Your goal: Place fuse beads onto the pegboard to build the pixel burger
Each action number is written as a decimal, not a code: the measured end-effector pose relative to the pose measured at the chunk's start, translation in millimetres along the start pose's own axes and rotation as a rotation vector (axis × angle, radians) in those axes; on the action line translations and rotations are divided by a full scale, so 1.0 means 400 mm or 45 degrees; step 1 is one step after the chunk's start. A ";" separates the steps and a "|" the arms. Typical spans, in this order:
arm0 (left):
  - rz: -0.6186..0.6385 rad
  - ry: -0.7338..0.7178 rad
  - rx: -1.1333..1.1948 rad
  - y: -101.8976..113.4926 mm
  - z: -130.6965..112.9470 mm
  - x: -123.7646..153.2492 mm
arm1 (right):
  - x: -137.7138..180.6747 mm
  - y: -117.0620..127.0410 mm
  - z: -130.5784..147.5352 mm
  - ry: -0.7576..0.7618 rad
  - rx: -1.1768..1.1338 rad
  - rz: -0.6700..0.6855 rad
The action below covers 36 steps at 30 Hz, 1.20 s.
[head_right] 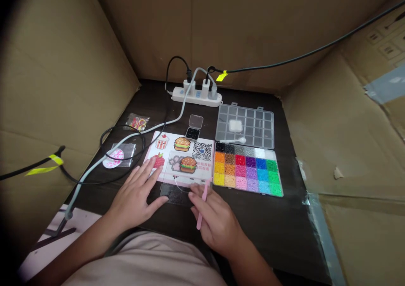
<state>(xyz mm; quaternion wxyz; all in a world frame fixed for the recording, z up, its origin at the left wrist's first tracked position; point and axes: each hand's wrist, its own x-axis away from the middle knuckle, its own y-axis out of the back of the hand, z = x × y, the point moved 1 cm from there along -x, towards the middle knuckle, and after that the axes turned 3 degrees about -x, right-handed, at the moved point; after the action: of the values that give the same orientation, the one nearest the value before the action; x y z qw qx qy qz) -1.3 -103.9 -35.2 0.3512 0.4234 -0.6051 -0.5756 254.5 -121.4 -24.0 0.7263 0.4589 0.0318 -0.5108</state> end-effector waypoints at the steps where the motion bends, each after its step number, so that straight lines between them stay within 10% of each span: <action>1: 0.003 0.000 -0.001 0.000 0.000 0.000 | -0.001 -0.002 0.001 0.005 0.016 0.032; 36: -0.001 -0.009 -0.072 -0.004 0.002 0.006 | 0.020 -0.016 -0.022 -0.003 0.152 0.122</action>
<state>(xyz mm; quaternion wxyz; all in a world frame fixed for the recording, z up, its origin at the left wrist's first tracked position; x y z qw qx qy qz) -2.8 -105.8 -37.0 0.3607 0.4116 -0.5896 -0.5940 257.1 -121.4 -37.3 0.7214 0.5016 -0.0216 -0.4770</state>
